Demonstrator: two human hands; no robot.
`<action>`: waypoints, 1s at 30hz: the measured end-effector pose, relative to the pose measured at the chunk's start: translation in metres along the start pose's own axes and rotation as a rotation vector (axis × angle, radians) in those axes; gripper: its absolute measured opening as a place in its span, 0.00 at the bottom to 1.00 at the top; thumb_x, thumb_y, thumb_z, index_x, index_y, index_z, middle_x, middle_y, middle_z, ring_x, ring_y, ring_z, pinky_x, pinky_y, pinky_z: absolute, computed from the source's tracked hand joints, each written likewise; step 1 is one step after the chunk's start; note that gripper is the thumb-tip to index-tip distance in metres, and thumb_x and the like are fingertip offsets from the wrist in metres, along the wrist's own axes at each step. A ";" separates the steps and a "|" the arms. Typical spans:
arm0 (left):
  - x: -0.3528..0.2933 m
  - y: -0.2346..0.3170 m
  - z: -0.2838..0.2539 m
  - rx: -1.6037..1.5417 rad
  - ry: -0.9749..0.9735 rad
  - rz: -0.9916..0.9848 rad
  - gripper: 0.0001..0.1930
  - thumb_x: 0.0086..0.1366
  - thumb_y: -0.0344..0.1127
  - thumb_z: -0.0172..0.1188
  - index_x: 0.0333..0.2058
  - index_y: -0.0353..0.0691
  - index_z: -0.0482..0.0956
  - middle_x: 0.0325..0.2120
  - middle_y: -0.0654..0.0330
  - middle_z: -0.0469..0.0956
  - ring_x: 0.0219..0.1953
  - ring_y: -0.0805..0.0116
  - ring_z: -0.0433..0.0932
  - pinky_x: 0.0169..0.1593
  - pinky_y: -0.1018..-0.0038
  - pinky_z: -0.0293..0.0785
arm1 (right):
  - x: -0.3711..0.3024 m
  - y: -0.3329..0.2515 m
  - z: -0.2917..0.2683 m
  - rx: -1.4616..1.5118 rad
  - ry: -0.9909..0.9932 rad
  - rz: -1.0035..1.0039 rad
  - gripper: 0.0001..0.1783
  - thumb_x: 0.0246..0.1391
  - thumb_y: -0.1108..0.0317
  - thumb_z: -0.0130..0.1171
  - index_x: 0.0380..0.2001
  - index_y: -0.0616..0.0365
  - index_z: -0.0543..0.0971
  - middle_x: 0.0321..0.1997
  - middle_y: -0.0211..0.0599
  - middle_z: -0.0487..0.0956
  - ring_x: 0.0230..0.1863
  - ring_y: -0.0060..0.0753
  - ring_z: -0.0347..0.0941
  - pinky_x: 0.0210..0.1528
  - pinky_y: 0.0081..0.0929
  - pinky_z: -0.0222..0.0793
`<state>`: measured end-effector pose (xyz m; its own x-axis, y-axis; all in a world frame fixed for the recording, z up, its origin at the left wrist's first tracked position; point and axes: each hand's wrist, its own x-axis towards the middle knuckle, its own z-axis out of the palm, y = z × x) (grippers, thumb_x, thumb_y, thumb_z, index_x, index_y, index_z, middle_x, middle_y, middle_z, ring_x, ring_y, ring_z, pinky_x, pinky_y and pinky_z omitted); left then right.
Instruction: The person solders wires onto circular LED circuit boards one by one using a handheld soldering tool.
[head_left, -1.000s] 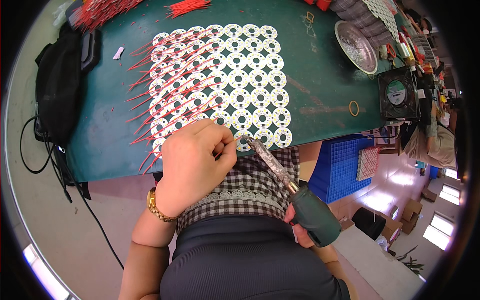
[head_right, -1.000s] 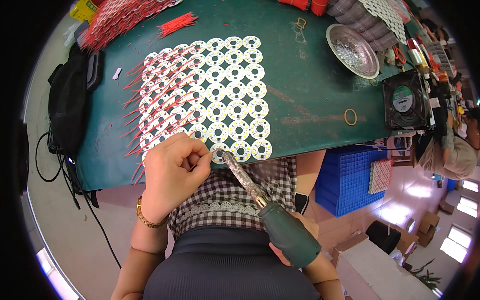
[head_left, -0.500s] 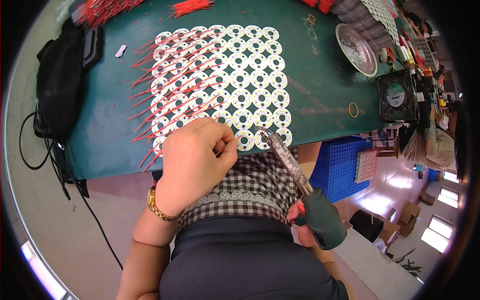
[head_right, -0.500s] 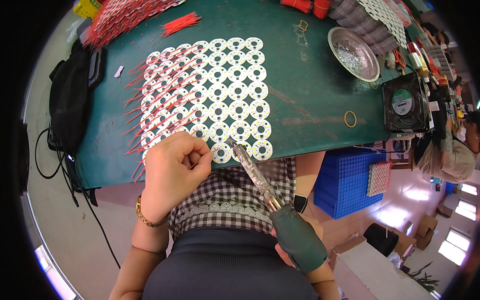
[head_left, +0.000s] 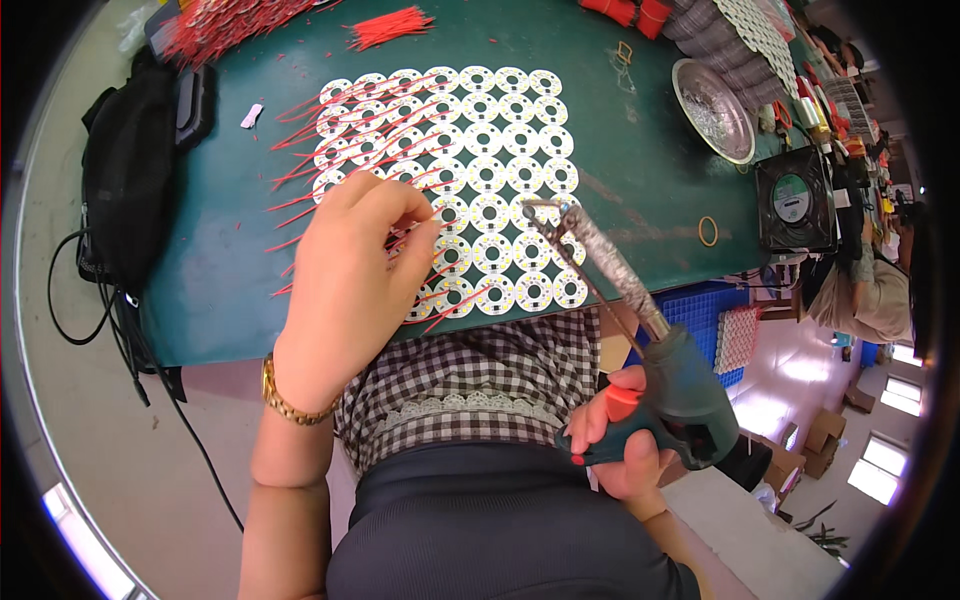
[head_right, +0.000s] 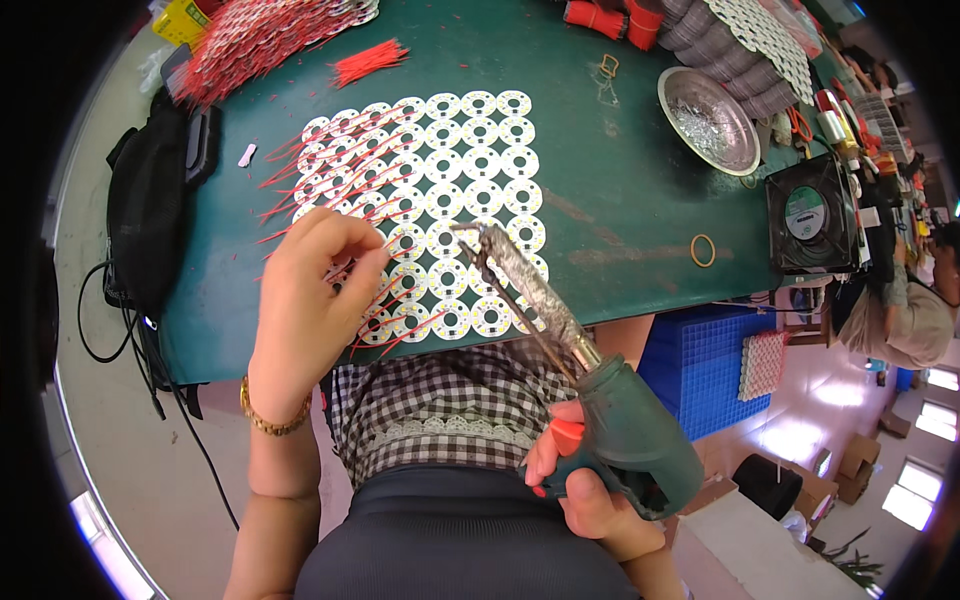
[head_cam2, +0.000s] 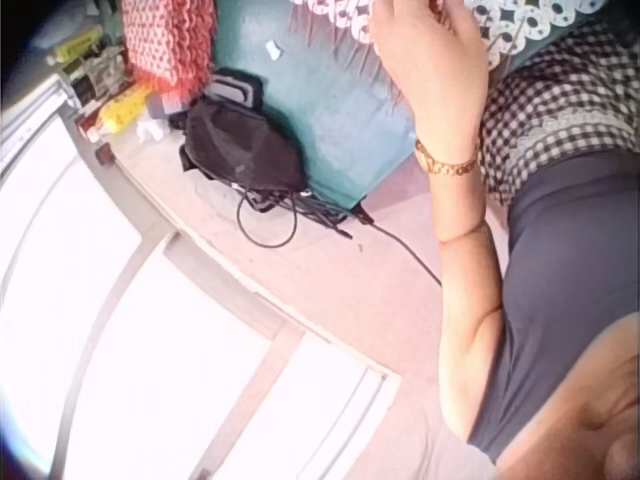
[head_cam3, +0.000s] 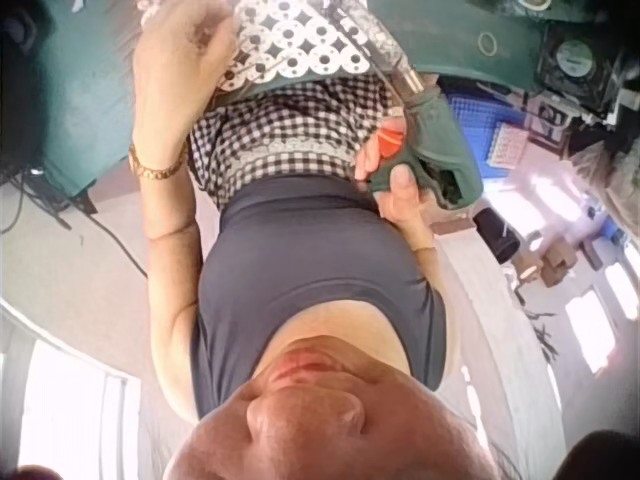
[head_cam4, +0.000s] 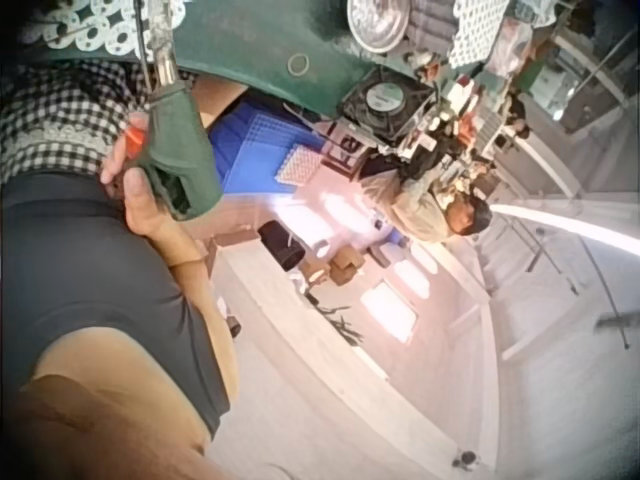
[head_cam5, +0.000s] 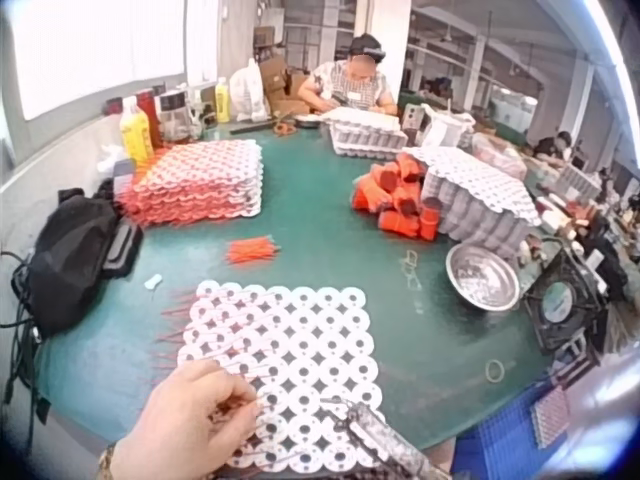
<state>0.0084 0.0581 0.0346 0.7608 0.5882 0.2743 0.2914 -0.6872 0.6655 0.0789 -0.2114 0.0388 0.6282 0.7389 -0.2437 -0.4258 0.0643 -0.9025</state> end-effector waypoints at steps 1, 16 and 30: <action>0.001 -0.002 0.001 0.043 -0.078 -0.002 0.04 0.56 0.24 0.63 0.29 0.31 0.77 0.26 0.58 0.74 0.25 0.69 0.75 0.30 0.75 0.72 | 0.002 0.000 0.000 -0.013 -0.001 -0.009 0.36 0.55 0.45 0.60 0.55 0.58 0.62 0.30 0.36 0.72 0.28 0.29 0.71 0.38 0.36 0.70; 0.010 -0.007 0.014 0.060 -0.032 -0.113 0.03 0.49 0.26 0.63 0.22 0.36 0.78 0.22 0.62 0.74 0.21 0.69 0.74 0.27 0.73 0.70 | 0.029 0.032 -0.009 -0.294 -0.192 -0.033 0.29 0.57 0.51 0.60 0.53 0.59 0.66 0.31 0.36 0.72 0.32 0.30 0.72 0.35 0.30 0.71; 0.009 -0.013 0.015 0.067 0.002 -0.071 0.02 0.48 0.25 0.64 0.22 0.37 0.79 0.21 0.66 0.74 0.18 0.78 0.70 0.24 0.80 0.67 | 0.034 0.040 -0.009 -0.356 -0.206 -0.077 0.25 0.59 0.55 0.57 0.53 0.58 0.68 0.30 0.38 0.73 0.29 0.29 0.71 0.30 0.27 0.69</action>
<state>0.0206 0.0661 0.0180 0.7355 0.6375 0.2294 0.3830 -0.6706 0.6353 0.0889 -0.1898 -0.0083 0.4908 0.8620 -0.1268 -0.1076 -0.0845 -0.9906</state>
